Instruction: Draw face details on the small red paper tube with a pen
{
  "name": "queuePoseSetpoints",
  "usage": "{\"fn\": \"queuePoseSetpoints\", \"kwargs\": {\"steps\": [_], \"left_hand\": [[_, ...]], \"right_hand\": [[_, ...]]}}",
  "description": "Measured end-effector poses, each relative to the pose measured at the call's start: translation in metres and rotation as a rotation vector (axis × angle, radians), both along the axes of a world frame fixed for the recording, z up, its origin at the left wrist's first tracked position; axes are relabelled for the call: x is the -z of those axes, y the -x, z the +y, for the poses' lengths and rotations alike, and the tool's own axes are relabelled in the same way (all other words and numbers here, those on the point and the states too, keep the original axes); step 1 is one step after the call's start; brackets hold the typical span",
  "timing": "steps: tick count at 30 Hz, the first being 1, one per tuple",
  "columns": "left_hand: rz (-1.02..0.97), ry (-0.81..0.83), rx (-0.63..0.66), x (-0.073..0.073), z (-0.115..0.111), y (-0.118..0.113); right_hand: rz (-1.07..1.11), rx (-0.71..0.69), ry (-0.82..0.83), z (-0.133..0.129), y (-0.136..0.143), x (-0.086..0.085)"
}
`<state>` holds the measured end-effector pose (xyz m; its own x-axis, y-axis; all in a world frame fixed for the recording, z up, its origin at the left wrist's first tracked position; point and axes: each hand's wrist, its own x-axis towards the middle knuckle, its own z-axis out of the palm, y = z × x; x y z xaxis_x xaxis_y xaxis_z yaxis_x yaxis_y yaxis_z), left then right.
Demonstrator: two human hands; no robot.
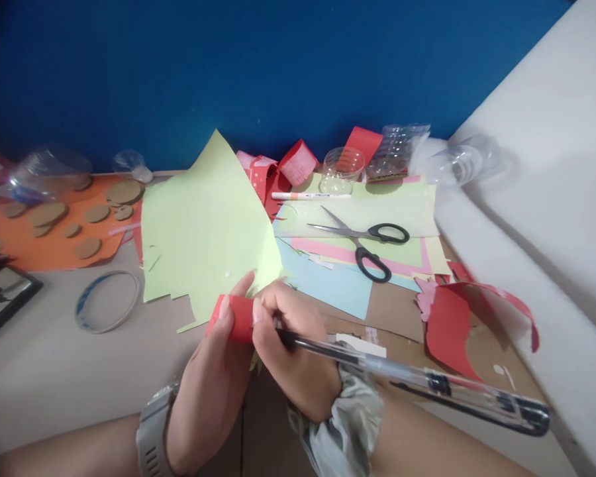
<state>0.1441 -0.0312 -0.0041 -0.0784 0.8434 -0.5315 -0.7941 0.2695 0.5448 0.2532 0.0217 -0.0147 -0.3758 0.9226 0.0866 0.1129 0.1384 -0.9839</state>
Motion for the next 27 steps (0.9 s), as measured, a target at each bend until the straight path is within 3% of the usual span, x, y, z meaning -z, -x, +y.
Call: {"fn": "queuePoseSetpoints", "kwargs": {"steps": [27], "left_hand": [[0.011, 0.006, 0.009, -0.0017, -0.0001, 0.0004]], "right_hand": [[0.0, -0.001, -0.047, -0.0017, 0.001, 0.0004]]}}
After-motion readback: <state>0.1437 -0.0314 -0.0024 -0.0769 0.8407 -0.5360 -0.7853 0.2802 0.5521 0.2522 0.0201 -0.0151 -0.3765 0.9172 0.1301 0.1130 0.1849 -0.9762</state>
